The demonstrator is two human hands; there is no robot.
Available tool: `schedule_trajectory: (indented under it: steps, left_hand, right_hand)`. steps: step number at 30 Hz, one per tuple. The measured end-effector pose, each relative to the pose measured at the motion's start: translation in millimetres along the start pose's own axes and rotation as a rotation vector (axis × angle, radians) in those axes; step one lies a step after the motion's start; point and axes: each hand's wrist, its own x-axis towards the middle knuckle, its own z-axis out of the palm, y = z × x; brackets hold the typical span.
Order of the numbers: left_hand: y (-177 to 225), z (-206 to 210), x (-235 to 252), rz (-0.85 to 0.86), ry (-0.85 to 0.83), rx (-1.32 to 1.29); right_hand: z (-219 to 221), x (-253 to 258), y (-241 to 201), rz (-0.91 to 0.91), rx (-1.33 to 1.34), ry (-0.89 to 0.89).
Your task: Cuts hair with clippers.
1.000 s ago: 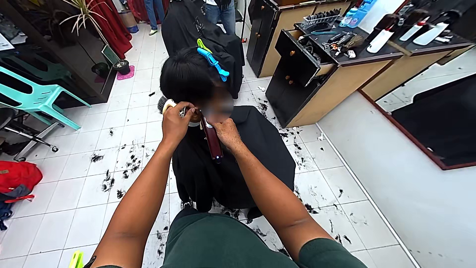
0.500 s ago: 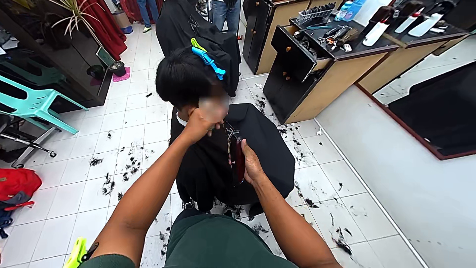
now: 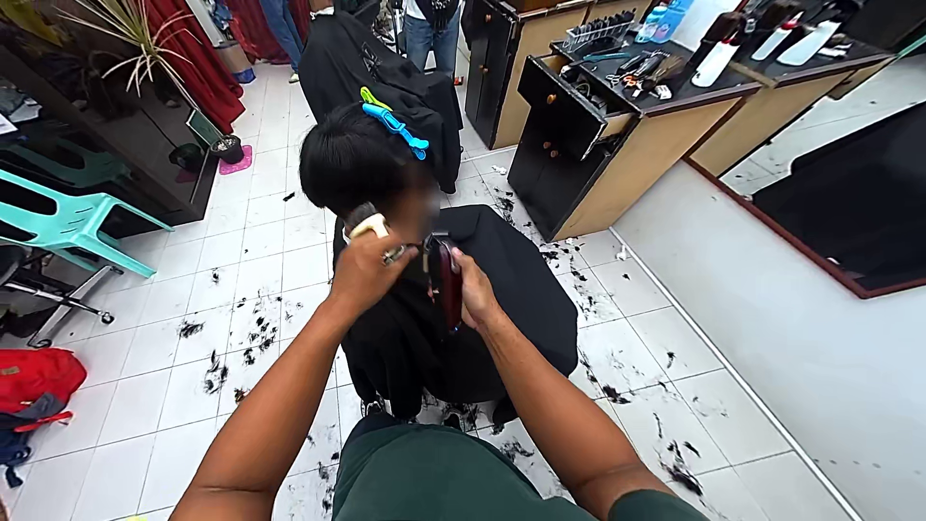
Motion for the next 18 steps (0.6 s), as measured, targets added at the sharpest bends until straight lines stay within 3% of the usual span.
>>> schedule_trajectory:
  steps: [2, 4, 9, 18]
  left_hand:
    - [-8, -4, 8, 0.033, 0.22, 0.212]
    - [-18, -7, 15, -0.064, 0.279, 0.35]
    - [-33, -9, 16, -0.349, 0.208, 0.221]
    - [-43, -12, 16, -0.425, 0.197, 0.136]
  right_hand:
    - [12, 14, -4, 0.003, -0.08, -0.02]
    - [23, 25, -10, -0.021, -0.231, -0.033]
    - [39, 45, -18, -0.053, -0.479, -0.006]
    - [42, 48, -14, -0.089, -0.494, -0.021]
